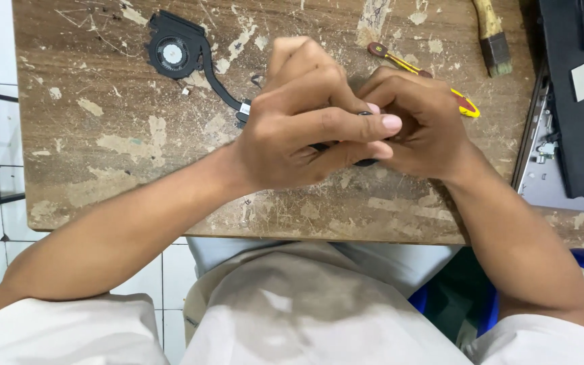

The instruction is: Disassembling a laptop cooling fan and heat pipe assembly using a screwdriver on a workbench.

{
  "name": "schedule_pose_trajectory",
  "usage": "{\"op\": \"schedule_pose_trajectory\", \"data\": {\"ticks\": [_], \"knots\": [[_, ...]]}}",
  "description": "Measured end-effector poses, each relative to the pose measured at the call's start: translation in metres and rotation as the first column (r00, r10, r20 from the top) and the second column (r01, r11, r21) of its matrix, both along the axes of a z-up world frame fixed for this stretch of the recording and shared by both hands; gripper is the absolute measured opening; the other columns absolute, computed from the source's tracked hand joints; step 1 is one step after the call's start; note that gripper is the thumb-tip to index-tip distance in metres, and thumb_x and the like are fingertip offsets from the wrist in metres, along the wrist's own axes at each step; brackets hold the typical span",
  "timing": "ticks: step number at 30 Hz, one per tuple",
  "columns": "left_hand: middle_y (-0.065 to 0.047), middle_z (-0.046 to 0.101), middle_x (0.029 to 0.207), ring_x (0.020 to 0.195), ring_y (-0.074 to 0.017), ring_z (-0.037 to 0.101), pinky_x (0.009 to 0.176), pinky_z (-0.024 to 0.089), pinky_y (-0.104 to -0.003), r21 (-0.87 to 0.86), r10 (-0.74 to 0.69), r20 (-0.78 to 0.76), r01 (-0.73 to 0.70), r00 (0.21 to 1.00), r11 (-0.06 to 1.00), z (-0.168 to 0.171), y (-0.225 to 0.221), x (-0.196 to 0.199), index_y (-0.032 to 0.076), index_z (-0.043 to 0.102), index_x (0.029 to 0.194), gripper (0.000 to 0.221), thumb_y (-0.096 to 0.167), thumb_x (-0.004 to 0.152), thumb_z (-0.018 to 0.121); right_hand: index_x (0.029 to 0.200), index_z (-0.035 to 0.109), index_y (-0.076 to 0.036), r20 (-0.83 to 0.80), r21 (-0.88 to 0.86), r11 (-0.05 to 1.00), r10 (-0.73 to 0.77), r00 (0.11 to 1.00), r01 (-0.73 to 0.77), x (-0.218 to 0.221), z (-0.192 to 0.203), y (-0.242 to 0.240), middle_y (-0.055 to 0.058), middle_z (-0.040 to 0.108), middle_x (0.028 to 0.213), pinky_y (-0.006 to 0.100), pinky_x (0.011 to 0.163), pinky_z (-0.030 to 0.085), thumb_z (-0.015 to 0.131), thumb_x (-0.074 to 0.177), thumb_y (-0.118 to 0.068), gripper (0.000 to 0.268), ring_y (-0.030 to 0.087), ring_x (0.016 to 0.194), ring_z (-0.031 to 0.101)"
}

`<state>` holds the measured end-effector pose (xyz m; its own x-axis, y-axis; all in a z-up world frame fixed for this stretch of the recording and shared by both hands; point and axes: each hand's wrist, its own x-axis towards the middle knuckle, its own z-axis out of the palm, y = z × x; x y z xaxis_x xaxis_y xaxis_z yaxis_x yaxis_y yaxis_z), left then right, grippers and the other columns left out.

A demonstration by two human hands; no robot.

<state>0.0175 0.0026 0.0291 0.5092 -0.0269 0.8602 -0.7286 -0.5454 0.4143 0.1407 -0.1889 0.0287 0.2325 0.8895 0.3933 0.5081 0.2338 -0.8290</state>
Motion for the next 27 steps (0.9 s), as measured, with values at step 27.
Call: {"op": "schedule_pose_trajectory", "data": {"ticks": [27], "knots": [[-0.004,0.068,0.1,0.098,-0.0293,0.066,0.112,0.042,-0.053,0.001,-0.078,-0.044,0.078,0.996,0.997,0.006,0.004,0.004,0.009,0.075,0.128,0.018,0.016,0.116,0.063,0.117,0.065,0.009,0.153,-0.003,1.0,0.01,0.988,-0.009,0.009,-0.007,-0.004,0.021,0.067,0.11,0.042,0.086,0.052,0.08,0.099,-0.023,0.039,0.031,0.093,0.063]]}}
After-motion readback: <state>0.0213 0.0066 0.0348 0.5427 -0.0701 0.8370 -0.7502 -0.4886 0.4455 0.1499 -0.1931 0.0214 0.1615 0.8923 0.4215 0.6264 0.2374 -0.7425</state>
